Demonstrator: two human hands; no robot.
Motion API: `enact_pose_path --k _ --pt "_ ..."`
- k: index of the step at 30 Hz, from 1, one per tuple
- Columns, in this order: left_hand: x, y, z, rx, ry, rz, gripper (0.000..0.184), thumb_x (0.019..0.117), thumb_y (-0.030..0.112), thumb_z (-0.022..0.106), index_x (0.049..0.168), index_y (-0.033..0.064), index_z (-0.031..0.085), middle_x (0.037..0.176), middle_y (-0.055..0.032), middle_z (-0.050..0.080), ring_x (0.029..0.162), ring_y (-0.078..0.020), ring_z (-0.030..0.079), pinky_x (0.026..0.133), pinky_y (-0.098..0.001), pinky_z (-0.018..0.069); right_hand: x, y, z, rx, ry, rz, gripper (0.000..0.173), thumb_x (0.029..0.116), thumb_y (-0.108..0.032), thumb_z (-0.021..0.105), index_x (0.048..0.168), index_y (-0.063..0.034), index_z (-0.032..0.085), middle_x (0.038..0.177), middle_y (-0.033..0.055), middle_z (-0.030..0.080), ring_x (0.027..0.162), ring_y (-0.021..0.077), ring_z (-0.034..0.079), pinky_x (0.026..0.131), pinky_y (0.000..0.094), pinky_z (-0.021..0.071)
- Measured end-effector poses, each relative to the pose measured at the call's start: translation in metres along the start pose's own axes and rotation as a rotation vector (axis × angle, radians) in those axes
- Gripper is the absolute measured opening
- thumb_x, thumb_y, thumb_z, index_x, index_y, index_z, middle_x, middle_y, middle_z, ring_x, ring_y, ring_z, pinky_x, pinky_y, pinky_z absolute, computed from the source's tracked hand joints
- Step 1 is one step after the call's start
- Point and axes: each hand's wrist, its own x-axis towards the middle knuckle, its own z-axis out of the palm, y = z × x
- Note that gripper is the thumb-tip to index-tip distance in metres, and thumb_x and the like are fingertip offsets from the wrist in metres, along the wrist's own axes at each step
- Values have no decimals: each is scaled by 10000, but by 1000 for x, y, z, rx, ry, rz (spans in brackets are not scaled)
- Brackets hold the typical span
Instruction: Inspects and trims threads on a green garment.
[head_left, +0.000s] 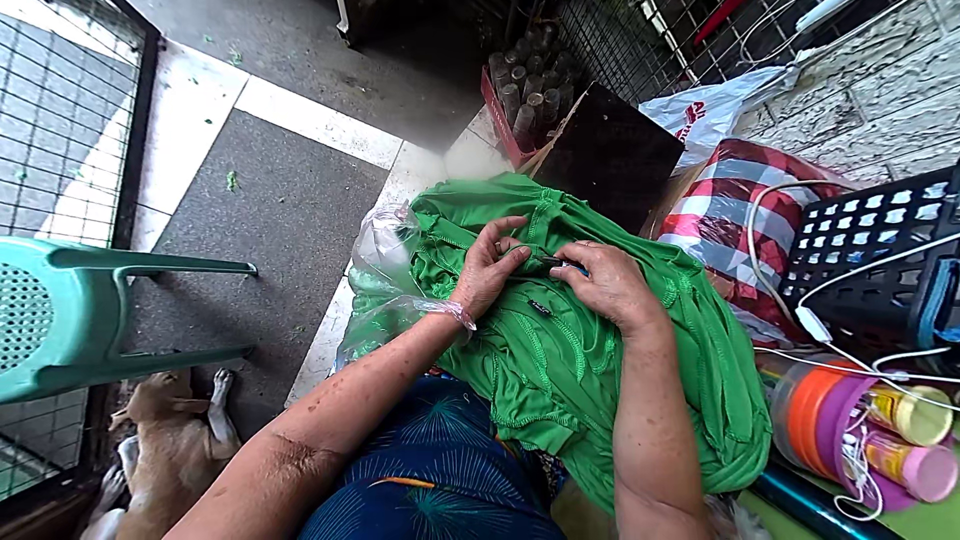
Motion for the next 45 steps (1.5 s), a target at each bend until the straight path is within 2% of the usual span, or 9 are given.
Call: enact_pose_path --k 4,7,10,12,24,30,32,37,45 --pt "1 -1 -1 1 -7 -1 379 980 -3 574 1348 -29 489 829 28 650 755 -15 624 762 -198 528 4 10 1 120 57 22 207 1034 -152 569 1071 6 698 878 170 707 835 337 694 769 584 517" --pt "1 -3 -2 7 -11 0 375 986 0 571 1349 -33 488 830 28 647 760 -14 622 766 -200 528 6 17 -2 199 40 15 227 1014 -153 613 1135 32 661 967 200 698 919 343 684 834 580 515" --pt "1 -2 -2 20 -24 2 370 990 9 559 1349 -39 482 846 26 646 771 -9 619 769 -196 523 5 16 -1 145 -10 -54 201 954 -105 682 1099 32 710 1042 217 713 988 377 689 857 623 504" --pt "1 -1 -3 31 -33 -3 359 993 11 543 1344 -38 481 851 34 638 771 1 609 765 -187 515 2 12 -1 97 -17 -59 174 951 -92 699 1083 18 725 1059 215 714 991 388 687 842 632 499" --pt "1 1 -4 35 -19 -34 373 981 14 567 1344 -24 491 827 35 630 742 -9 612 744 -189 522 -10 -8 -4 -41 14 -19 124 940 -80 720 1047 -23 746 1010 194 715 938 391 694 784 631 510" --pt "2 2 -2 53 -19 -39 386 973 -8 578 1346 -35 484 797 41 624 713 -5 600 724 -187 518 -8 -10 -1 -32 -1 -79 138 920 -74 735 1049 -24 749 954 185 701 896 369 692 752 592 517" --pt "2 2 -2 65 -14 -47 389 975 -2 585 1350 -38 487 801 35 624 712 -5 601 723 -186 518 -6 -6 1 21 -13 -111 150 923 -86 733 1058 -23 741 953 173 705 898 347 693 765 577 519" --pt "3 3 -4 45 -26 -64 385 983 -1 572 1355 -33 479 811 32 625 727 -7 607 741 -188 521 -3 5 -3 41 23 -34 171 947 -85 711 1088 9 729 1018 216 720 955 396 696 820 628 507" --pt "3 3 -4 37 -34 -65 390 977 -18 571 1354 -35 472 802 43 617 717 -4 601 734 -183 518 -2 -2 0 -30 -6 -10 144 958 -94 701 1069 -13 744 1000 205 713 961 393 690 804 618 498"
